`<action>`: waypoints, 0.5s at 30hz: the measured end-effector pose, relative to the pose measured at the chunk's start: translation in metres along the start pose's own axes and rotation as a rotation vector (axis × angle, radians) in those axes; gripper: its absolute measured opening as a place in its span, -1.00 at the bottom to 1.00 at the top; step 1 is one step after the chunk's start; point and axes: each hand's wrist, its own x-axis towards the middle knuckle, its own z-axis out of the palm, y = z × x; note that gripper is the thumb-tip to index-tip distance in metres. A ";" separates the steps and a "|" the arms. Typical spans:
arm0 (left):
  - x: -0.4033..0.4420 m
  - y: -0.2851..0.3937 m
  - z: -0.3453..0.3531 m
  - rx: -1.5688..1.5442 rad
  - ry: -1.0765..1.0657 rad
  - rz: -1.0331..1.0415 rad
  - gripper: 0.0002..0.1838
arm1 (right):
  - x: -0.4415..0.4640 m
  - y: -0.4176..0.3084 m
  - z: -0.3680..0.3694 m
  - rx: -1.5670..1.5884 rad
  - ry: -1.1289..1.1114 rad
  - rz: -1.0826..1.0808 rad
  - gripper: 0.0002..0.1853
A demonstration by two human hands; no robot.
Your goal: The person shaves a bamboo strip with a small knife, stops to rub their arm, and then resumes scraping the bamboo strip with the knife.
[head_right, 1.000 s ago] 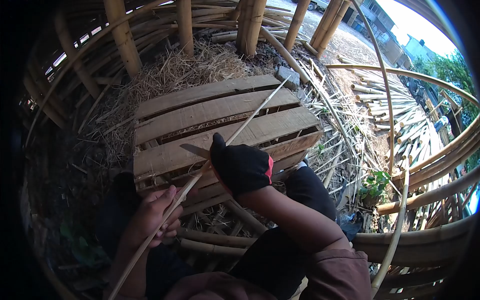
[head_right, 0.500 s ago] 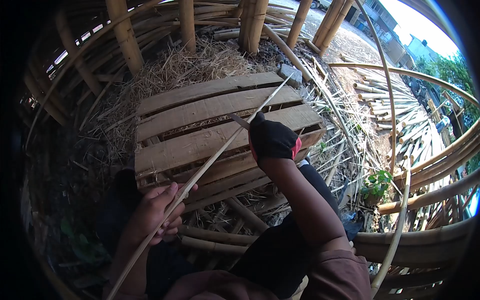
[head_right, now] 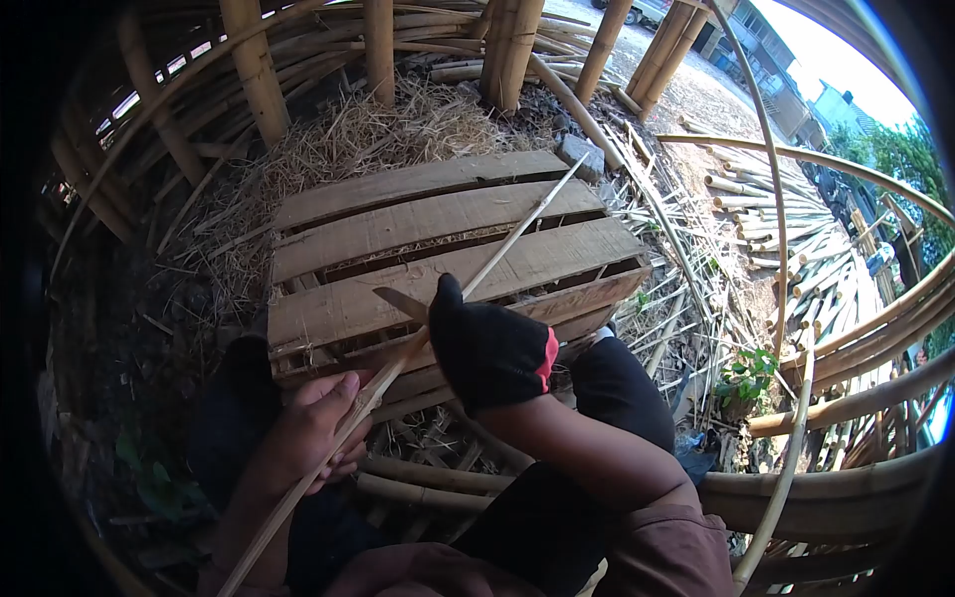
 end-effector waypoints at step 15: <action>-0.005 0.000 -0.002 -0.032 -0.006 0.017 -0.54 | 0.025 0.019 0.014 0.053 -0.040 0.014 -0.57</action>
